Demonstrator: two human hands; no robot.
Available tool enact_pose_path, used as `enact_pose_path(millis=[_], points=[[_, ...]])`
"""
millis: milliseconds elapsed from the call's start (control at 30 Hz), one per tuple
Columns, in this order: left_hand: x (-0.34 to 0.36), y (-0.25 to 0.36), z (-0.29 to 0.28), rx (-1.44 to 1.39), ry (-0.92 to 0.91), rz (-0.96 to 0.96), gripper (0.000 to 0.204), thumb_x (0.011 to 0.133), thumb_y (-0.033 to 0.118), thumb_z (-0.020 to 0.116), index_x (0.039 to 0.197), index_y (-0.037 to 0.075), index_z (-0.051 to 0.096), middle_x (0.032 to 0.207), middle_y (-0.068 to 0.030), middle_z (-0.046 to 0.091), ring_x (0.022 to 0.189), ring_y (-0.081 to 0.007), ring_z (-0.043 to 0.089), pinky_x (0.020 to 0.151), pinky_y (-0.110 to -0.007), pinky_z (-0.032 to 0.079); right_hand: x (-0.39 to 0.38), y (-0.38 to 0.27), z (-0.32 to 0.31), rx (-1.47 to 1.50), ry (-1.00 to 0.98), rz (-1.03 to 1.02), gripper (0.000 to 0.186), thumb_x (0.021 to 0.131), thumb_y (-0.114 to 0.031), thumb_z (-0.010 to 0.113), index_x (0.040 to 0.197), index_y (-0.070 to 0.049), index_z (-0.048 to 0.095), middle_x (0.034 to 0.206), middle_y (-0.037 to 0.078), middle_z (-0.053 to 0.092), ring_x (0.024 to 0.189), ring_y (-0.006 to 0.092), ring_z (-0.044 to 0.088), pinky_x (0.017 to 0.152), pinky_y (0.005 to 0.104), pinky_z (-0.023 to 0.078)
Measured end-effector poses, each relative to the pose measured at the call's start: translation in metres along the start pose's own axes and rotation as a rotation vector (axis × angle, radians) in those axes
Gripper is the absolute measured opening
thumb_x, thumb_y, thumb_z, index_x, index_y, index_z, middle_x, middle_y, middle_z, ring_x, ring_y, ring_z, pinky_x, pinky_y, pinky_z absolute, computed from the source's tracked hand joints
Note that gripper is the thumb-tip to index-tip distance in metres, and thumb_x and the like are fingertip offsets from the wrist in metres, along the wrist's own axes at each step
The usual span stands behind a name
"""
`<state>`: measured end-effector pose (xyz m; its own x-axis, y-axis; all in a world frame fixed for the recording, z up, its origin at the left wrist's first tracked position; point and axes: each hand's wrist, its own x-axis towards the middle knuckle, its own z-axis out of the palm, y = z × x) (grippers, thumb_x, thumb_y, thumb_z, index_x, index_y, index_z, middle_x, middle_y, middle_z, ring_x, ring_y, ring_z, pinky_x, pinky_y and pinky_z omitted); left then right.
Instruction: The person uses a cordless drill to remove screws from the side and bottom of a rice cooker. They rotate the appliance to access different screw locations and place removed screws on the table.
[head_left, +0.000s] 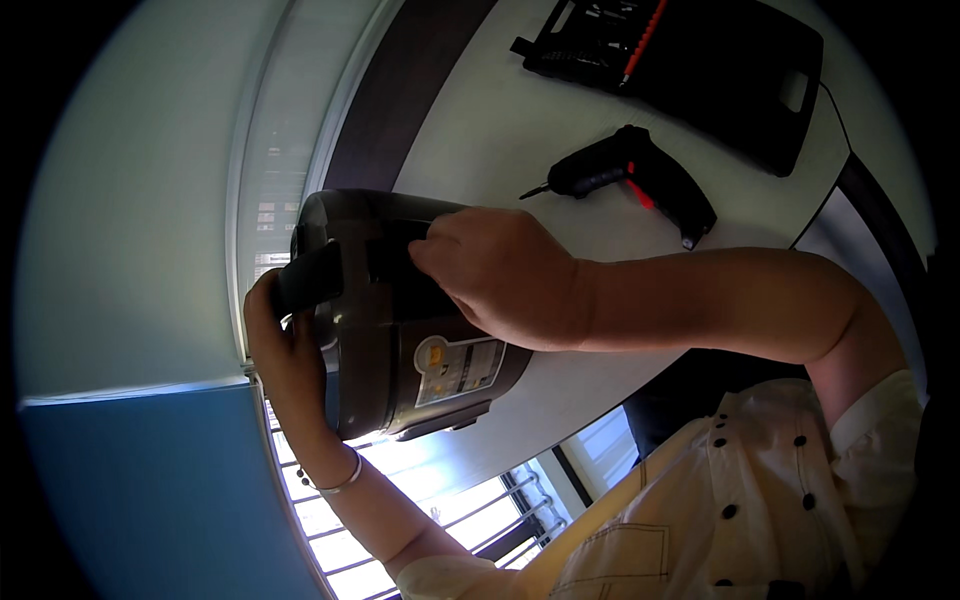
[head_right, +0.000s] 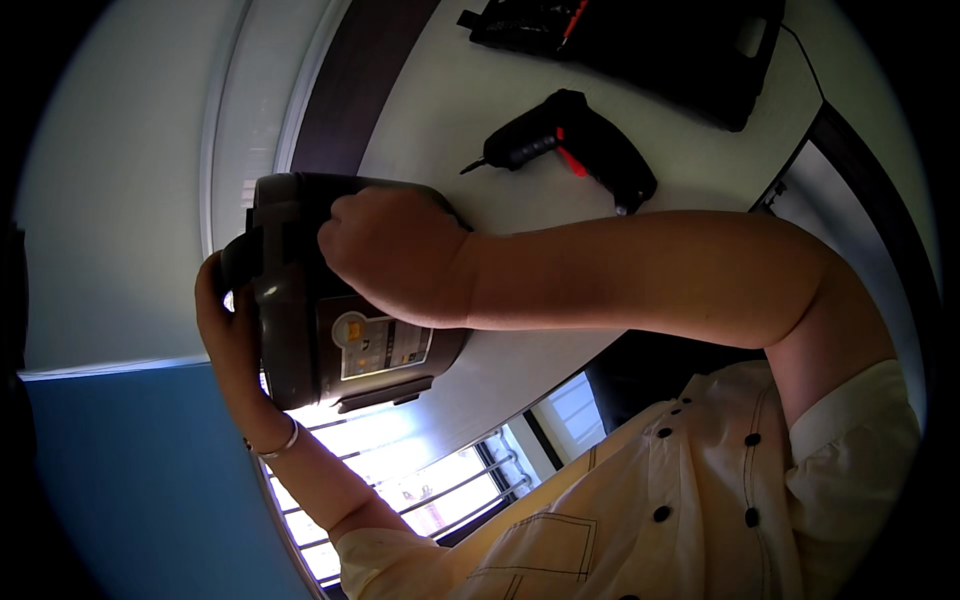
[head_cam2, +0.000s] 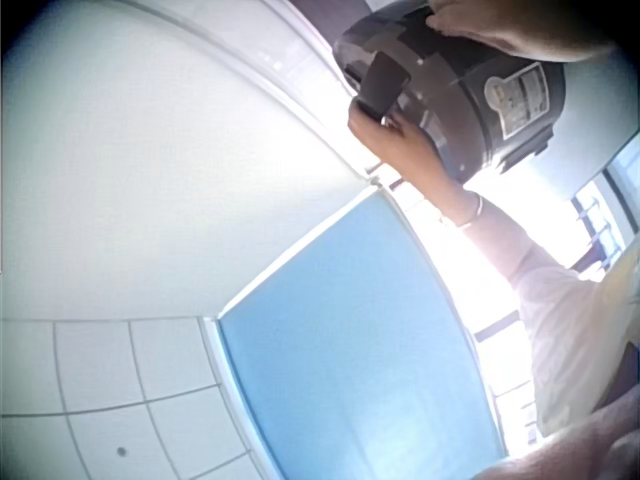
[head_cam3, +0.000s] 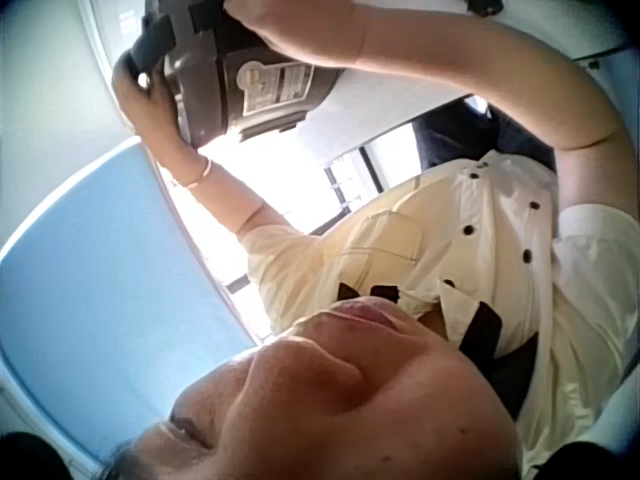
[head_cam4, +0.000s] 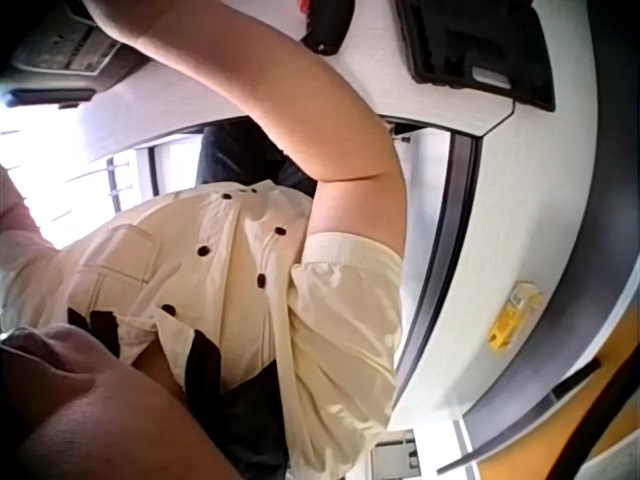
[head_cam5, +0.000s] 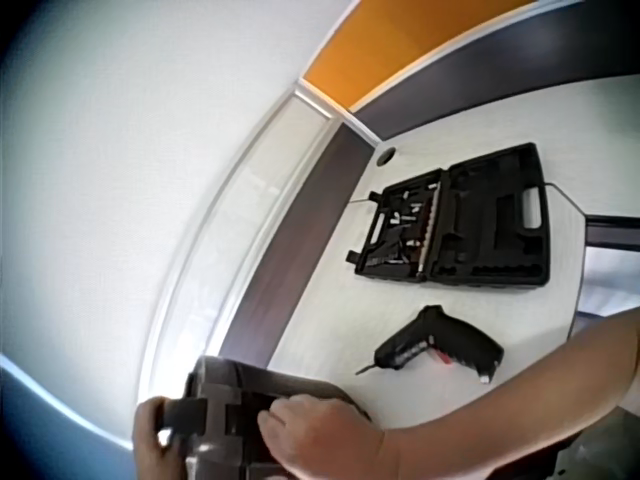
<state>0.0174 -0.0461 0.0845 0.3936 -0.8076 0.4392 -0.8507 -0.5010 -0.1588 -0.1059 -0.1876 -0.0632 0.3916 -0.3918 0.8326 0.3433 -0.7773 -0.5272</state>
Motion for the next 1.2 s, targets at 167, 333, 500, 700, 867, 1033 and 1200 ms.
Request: enact_pose_path(millis=[167, 333, 500, 700, 867, 1033, 1200], points=[[0.0, 0.004, 0.001, 0.013, 0.004, 0.011, 0.036, 0.085, -0.004, 0.054, 0.12, 0.004, 0.048, 0.114, -0.0152, 0.054, 0.103, -0.0299, 0.058, 0.086, -0.039, 0.047, 0.005, 0.003, -0.004, 0.042, -0.001, 0.014, 0.006, 0.078, -0.002, 0.064, 0.083, 0.0, 0.062, 0.072, 0.012, 0.061, 0.065, 0.0272, 0.062, 0.058, 0.0341, 0.051], [0.003, 0.006, 0.002, 0.01, -0.008, -0.005, 0.036, 0.085, -0.004, 0.054, 0.119, 0.004, 0.049, 0.113, -0.0154, 0.054, 0.103, -0.0306, 0.059, 0.082, -0.04, 0.048, 0.008, 0.003, -0.001, 0.103, -0.019, 0.12, 0.007, 0.08, -0.006, 0.065, 0.081, 0.0, 0.062, 0.072, 0.013, 0.061, 0.065, 0.0288, 0.062, 0.058, 0.0345, 0.051], [0.001, 0.008, 0.002, 0.038, 0.001, 0.001, 0.034, 0.085, -0.003, 0.055, 0.117, 0.004, 0.049, 0.11, -0.0153, 0.055, 0.102, -0.0311, 0.059, 0.08, -0.04, 0.048, 0.005, 0.002, -0.003, 0.189, -0.016, 0.19, 0.008, 0.081, -0.006, 0.065, 0.081, 0.001, 0.062, 0.073, 0.014, 0.062, 0.065, 0.0279, 0.062, 0.057, 0.033, 0.05], [0.003, 0.005, 0.004, 0.062, 0.03, 0.041, 0.032, 0.084, -0.001, 0.058, 0.115, 0.004, 0.05, 0.106, -0.0152, 0.056, 0.1, -0.0324, 0.057, 0.083, -0.04, 0.046, 0.002, 0.008, 0.0, 0.476, 0.051, 0.224, 0.009, 0.085, -0.007, 0.064, 0.088, 0.001, 0.063, 0.077, 0.01, 0.063, 0.067, 0.0158, 0.065, 0.058, 0.025, 0.054], [0.003, 0.006, 0.005, 0.039, 0.033, 0.041, 0.032, 0.083, 0.0, 0.059, 0.114, 0.003, 0.051, 0.105, -0.0153, 0.057, 0.1, -0.0331, 0.056, 0.084, -0.041, 0.046, 0.003, 0.004, -0.004, 0.778, -0.049, 0.507, 0.011, 0.087, -0.009, 0.062, 0.09, 0.001, 0.064, 0.077, 0.007, 0.065, 0.068, 0.0114, 0.064, 0.06, 0.0227, 0.055], [0.003, 0.004, 0.005, 0.056, 0.026, 0.024, 0.033, 0.082, 0.0, 0.059, 0.114, 0.003, 0.051, 0.105, -0.0155, 0.057, 0.1, -0.0335, 0.056, 0.083, -0.041, 0.046, 0.0, -0.002, 0.0, 0.745, -0.018, 0.554, 0.012, 0.088, -0.009, 0.061, 0.092, 0.002, 0.064, 0.076, 0.008, 0.065, 0.068, 0.0108, 0.064, 0.06, 0.0222, 0.054], [0.004, 0.011, 0.003, 0.06, 0.029, 0.026, 0.034, 0.082, 0.0, 0.059, 0.115, 0.003, 0.051, 0.105, -0.0155, 0.057, 0.101, -0.0334, 0.056, 0.083, -0.041, 0.047, -0.003, -0.003, 0.0, 0.63, 0.014, 0.509, 0.013, 0.089, -0.009, 0.06, 0.095, 0.002, 0.064, 0.081, 0.009, 0.066, 0.072, 0.0113, 0.065, 0.065, 0.0215, 0.054]])
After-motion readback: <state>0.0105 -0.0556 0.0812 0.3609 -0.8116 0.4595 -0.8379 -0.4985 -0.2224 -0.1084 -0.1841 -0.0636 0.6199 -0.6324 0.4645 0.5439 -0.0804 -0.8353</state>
